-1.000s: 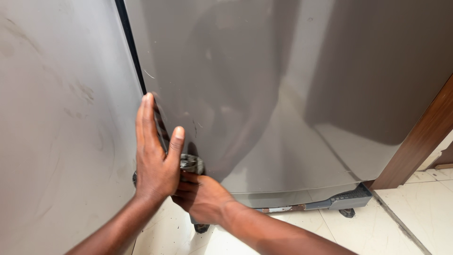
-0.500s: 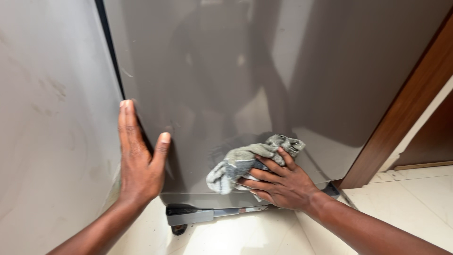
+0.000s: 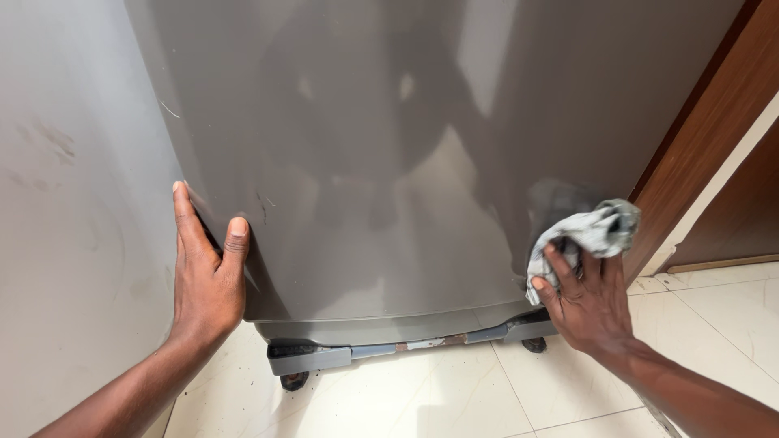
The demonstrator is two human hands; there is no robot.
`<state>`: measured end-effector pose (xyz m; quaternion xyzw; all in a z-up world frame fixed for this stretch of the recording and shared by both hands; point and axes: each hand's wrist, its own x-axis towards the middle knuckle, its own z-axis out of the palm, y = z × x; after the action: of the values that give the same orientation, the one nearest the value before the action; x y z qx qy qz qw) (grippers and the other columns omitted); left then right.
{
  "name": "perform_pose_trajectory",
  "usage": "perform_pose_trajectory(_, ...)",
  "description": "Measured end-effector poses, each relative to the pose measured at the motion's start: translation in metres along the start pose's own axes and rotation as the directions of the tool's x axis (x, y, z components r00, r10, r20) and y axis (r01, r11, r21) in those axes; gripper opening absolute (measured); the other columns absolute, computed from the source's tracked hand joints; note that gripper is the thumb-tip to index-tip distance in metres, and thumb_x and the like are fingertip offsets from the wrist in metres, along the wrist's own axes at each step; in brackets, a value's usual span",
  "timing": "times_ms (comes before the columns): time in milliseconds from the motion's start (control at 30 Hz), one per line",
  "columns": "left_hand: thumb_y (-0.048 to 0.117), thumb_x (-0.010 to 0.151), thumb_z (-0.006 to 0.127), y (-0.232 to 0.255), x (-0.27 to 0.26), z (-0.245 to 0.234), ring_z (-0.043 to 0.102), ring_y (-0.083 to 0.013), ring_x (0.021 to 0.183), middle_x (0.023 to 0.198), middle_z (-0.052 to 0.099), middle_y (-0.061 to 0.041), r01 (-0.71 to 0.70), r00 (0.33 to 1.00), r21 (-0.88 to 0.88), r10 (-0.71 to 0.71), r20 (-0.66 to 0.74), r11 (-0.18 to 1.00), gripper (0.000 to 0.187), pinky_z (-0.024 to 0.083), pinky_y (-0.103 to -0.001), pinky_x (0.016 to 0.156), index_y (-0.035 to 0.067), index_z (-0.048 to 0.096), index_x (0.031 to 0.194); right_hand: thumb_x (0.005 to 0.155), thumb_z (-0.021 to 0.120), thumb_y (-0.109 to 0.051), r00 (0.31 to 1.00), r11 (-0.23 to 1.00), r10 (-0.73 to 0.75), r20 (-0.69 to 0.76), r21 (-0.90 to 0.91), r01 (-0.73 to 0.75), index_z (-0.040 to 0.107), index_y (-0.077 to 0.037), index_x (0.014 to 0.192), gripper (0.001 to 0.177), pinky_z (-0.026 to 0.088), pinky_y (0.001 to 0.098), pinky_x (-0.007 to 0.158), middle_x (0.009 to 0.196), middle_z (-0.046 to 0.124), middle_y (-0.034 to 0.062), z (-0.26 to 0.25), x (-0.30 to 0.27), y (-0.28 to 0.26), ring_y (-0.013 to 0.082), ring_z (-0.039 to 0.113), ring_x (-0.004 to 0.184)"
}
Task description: The person wipes the exterior surfaces of a washing machine with a cloth, cleaning the top lid, the front panel, and the base near the wheels.
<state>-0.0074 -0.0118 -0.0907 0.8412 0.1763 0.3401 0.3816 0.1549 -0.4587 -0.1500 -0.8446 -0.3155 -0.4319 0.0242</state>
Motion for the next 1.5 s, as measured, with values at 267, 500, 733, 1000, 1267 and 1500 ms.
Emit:
perform_pose_trajectory(267,0.07,0.09,0.039,-0.024,-0.013,0.026,0.014,-0.0418,0.155,0.163,0.01,-0.025,0.058,0.998,-0.114,-0.057,0.013,0.992,0.104,0.025,-0.063,0.119,0.016,-0.015,0.16,0.111,0.032,-0.048,0.258,0.065,0.939,0.229,0.618,-0.784,0.03,-0.016,0.162,0.06,0.037,0.0417,0.118,0.156,0.045,0.0153,0.066,-0.002,-0.024,0.0307,0.047,0.142)
perform_pose_trajectory(500,0.074,0.079,0.045,-0.046,-0.026,0.027,0.017,-0.0419,0.152,0.159,0.012,-0.027,0.15,0.972,-0.172,-0.114,0.204,0.974,0.117,0.028,-0.064,0.115,0.019,-0.023,0.157,0.103,0.033,-0.036,0.018,-0.189,0.922,0.386,0.489,-0.852,0.022,-0.023,0.16,0.059,0.035,0.0427,0.113,0.151,0.046,0.0121,0.078,-0.017,-0.061,0.0322,0.048,0.135)
perform_pose_trajectory(733,0.078,0.082,0.046,-0.062,-0.029,0.038,0.01,-0.041,0.155,0.165,0.004,-0.026,0.167,0.972,-0.231,-0.121,0.203,0.958,0.12,0.023,-0.06,0.121,0.015,-0.023,0.157,0.106,0.032,-0.026,0.09,-0.094,0.901,0.425,0.391,-0.915,0.03,-0.011,0.157,0.053,0.039,0.0419,0.117,0.158,0.033,0.0133,0.107,-0.02,-0.119,0.0307,0.046,0.141)
perform_pose_trajectory(1000,0.077,0.083,0.045,-0.066,-0.027,0.041,0.001,-0.0431,0.156,0.167,-0.005,-0.024,0.172,0.968,-0.161,-0.137,0.209,0.972,0.118,0.022,-0.062,0.119,0.017,-0.023,0.158,0.108,0.038,-0.033,0.14,0.045,0.856,0.498,0.197,-0.979,0.003,-0.007,0.161,0.069,0.037,0.0522,0.11,0.152,0.021,0.0207,0.087,0.01,-0.218,0.0461,0.033,0.138)
perform_pose_trajectory(1267,0.074,0.083,0.05,-0.055,-0.028,0.033,0.012,-0.0417,0.154,0.164,0.002,-0.023,0.201,0.961,-0.183,-0.157,0.229,0.962,0.117,0.029,-0.061,0.117,0.016,-0.017,0.159,0.101,0.048,-0.023,0.279,0.106,0.622,0.732,0.275,-0.956,-0.001,0.0,0.158,0.079,0.048,0.0399,0.104,0.149,0.022,0.022,0.041,0.036,-0.336,0.04,0.048,0.129)
perform_pose_trajectory(1500,0.063,0.092,0.05,-0.057,-0.022,0.007,0.043,-0.0369,0.142,0.153,0.042,-0.02,0.097,0.99,-0.34,-0.058,0.126,0.935,0.083,0.04,-0.052,0.112,0.011,0.032,0.153,0.096,0.055,-0.005,0.874,0.651,-0.167,0.455,0.717,-0.249,0.038,0.004,0.149,0.057,0.037,0.0502,0.108,0.144,0.036,0.022,-0.008,0.034,-0.362,0.0387,0.044,0.13)
